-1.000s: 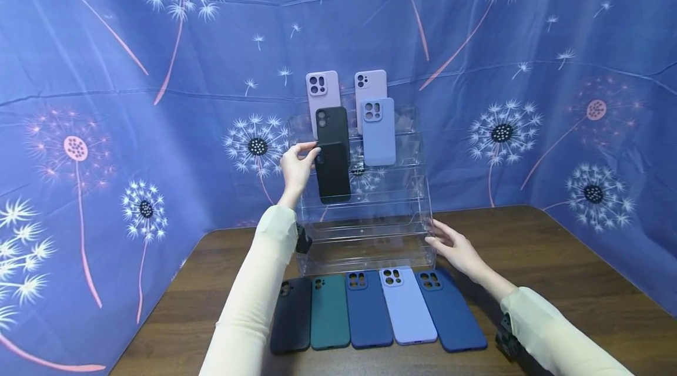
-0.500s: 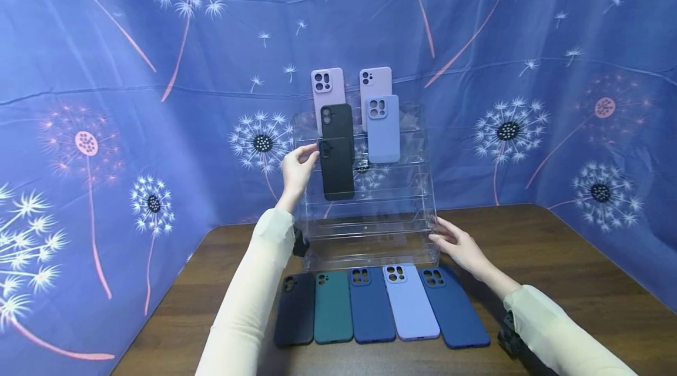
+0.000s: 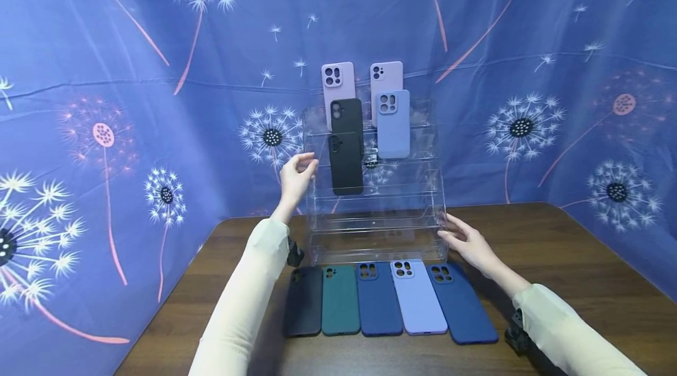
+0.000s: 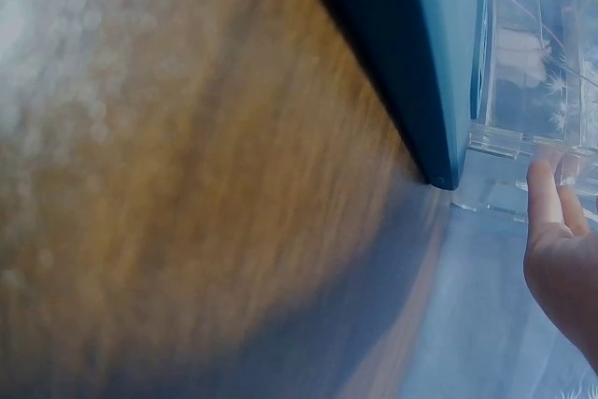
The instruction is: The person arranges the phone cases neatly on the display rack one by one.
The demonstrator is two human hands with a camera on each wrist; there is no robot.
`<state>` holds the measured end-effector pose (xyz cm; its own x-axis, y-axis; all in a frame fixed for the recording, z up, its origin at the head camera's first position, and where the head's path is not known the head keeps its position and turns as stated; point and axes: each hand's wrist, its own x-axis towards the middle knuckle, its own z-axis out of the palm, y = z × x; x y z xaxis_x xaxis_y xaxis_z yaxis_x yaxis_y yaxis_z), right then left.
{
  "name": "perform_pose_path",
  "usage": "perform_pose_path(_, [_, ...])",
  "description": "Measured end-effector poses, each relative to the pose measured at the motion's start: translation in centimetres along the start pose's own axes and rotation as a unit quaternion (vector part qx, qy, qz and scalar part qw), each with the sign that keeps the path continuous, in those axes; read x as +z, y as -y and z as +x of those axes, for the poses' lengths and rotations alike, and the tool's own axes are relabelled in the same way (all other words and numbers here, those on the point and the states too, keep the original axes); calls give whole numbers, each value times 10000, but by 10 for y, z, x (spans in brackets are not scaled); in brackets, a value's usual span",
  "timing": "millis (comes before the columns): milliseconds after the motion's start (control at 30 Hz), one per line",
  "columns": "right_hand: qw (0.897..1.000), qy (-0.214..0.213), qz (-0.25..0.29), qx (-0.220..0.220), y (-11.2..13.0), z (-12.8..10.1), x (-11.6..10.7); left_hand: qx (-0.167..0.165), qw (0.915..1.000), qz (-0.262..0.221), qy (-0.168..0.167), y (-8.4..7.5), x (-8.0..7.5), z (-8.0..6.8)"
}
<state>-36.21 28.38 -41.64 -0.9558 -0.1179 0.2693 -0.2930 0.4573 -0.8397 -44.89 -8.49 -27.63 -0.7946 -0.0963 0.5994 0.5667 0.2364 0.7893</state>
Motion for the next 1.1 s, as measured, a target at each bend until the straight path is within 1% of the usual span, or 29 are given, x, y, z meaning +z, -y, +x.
perform_pose_path(167, [9999, -113, 27, -30, 2, 0, -1, -63, 9997, 175, 129, 3, -10, -13])
perform_pose_path(267, [9998, -195, 8, -88, 2, 1, -1, -94, 9996, 177, 201, 3, -18, -22])
perform_pose_path(367, [9996, -261, 61, -127, 0, 1, -1, -115, 9994, 129, 290, -2, -28, -33])
perform_pose_path(467, [9996, -98, 42, -247, -4, 0, 0, -122, 9990, 258, 335, -10, -40, -48])
perform_pose_path(500, [9997, -92, 116, -207, -5, 0, 1, -127, 9988, 310, 344, -13, -45, -53])
perform_pose_path(600, [9996, -61, 184, -204, -8, 0, 3, -112, 9980, 530, 335, -11, -57, -63])
perform_pose_path(667, [9994, -106, 194, -252, -9, 1, 4, -152, 9976, 574, 346, -4, -64, -66])
perform_pose_path(767, [9991, -135, 273, -305, -6, 2, 4, -262, 9964, 697, 399, 16, -73, -67])
perform_pose_path(833, [9990, -69, 223, -370, -5, 2, 2, -360, 9936, 904, 575, 31, -79, -68])
perform_pose_path(900, [9993, -51, 256, -276, -4, 3, 1, -454, 9888, 1179, 791, 43, -82, -72])
perform_pose_path(967, [9997, -51, 152, -206, -4, 3, 0, -553, 9829, 1417, 1037, 50, -85, -77])
perform_pose_path(1100, [9990, -183, -146, -386, -4, 6, -2, -781, 9719, 1625, 1512, 57, -88, -86])
